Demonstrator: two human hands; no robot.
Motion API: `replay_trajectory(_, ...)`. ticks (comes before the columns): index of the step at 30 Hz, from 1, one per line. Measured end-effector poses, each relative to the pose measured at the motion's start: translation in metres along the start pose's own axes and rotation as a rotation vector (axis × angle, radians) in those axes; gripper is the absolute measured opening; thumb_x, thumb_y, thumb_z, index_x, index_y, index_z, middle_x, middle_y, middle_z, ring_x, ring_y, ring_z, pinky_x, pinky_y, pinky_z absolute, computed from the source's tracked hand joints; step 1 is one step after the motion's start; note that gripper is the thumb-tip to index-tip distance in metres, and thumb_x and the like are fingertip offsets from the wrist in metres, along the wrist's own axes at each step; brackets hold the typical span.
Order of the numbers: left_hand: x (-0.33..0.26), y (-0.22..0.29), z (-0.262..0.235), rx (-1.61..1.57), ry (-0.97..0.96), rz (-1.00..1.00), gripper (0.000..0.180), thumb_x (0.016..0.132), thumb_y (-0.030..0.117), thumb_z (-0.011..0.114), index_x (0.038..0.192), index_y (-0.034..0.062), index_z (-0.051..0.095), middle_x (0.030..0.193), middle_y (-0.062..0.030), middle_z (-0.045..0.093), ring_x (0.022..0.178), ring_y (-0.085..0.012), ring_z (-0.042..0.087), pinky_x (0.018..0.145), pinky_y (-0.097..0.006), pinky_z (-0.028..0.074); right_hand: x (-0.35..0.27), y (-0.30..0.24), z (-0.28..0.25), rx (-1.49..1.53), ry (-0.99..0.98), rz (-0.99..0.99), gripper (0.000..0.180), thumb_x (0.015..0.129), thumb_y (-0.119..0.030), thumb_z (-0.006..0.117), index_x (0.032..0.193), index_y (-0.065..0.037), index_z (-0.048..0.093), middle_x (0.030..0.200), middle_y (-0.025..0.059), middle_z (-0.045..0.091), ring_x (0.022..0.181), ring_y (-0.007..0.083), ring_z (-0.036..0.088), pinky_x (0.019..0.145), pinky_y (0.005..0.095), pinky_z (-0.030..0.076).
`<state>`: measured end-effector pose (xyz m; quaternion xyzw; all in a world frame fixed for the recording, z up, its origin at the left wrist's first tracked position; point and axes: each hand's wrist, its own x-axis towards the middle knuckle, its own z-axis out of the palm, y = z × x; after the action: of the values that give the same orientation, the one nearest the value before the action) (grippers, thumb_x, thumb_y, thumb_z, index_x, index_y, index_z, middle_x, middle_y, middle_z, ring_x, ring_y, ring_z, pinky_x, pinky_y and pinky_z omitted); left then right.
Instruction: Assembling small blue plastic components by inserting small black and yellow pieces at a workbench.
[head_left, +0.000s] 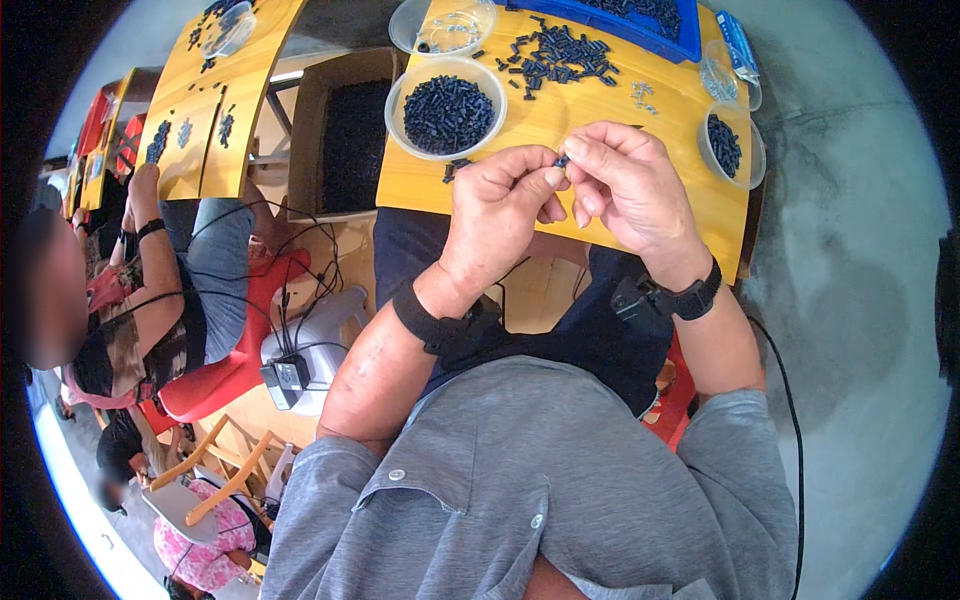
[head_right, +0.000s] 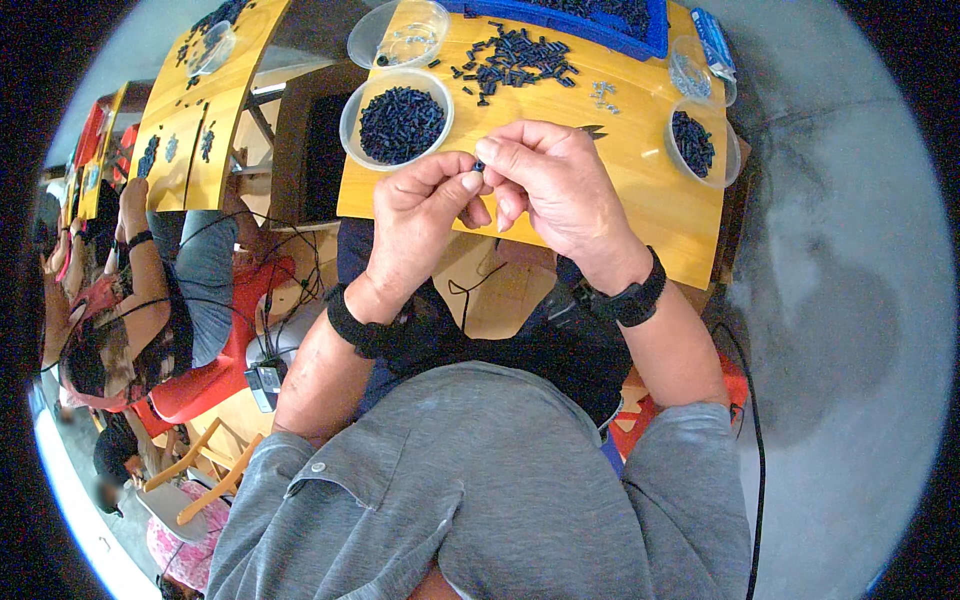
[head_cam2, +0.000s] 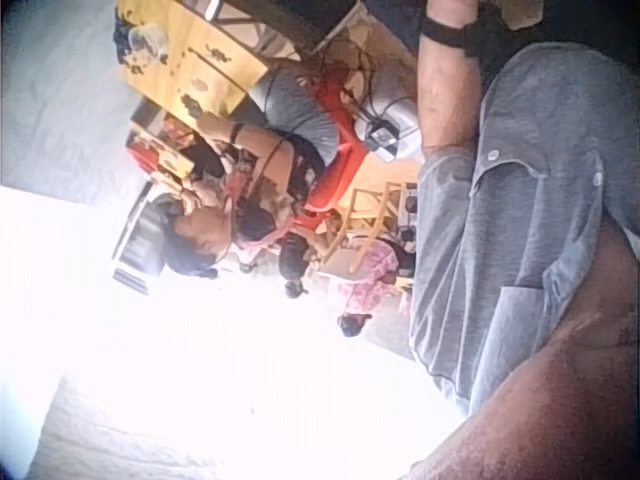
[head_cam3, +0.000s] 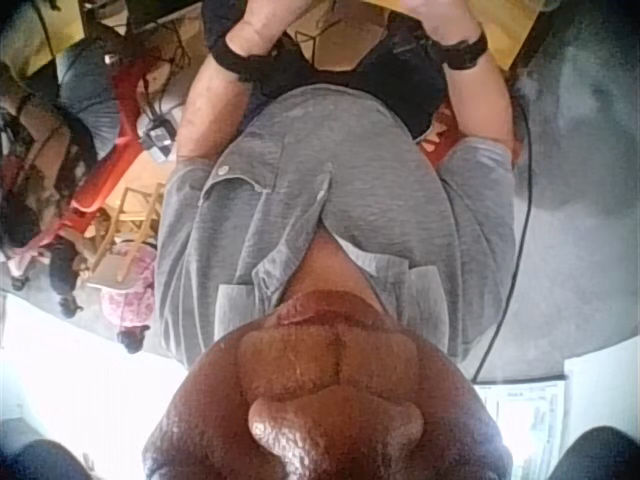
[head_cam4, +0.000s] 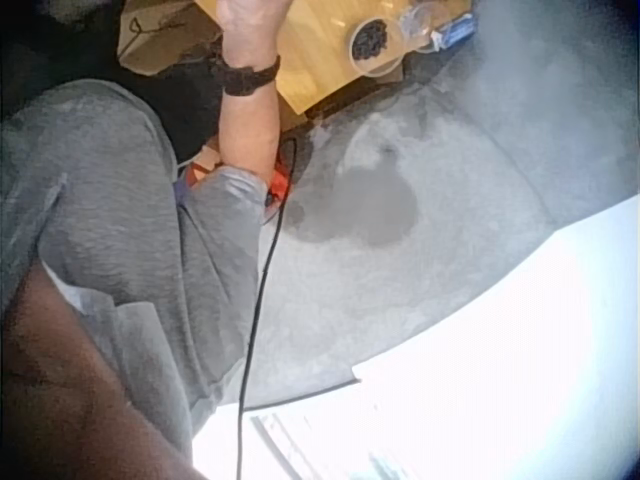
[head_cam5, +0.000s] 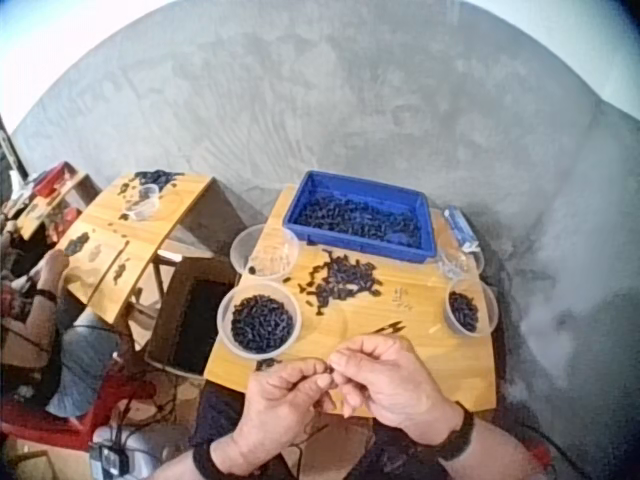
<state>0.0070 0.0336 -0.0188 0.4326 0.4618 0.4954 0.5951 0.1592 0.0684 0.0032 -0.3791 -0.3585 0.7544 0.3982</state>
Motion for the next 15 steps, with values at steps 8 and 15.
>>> replay_trajectory(8, 0.002, 0.003, -0.001, -0.044, -0.054, -0.068, 0.011, 0.089, 0.004, 0.056, 0.091, -0.0037, 0.062, 0.076, -0.0048, 0.063, 0.060, -0.0086, 0.059, 0.054, -0.021, 0.048, -0.002, 0.005, 0.001, 0.083, 0.029, 0.025, 0.013, 0.088, -0.013, 0.059, 0.087, 0.001, 0.059, 0.069, 0.0037, 0.057, 0.046, 0.0070, 0.048, 0.043, 0.0224, 0.045)
replay_trajectory(15, 0.004, 0.005, 0.006, -0.085, -0.039, -0.073, 0.011, 0.089, 0.003, 0.054, 0.092, -0.0041, 0.062, 0.072, -0.0053, 0.063, 0.061, -0.0084, 0.061, 0.054, -0.020, 0.048, -0.004, 0.012, 0.003, -0.007, 0.110, -0.069, 0.014, 0.088, -0.013, 0.060, 0.086, 0.000, 0.060, 0.069, 0.0016, 0.057, 0.047, 0.0051, 0.046, 0.044, 0.0207, 0.040)
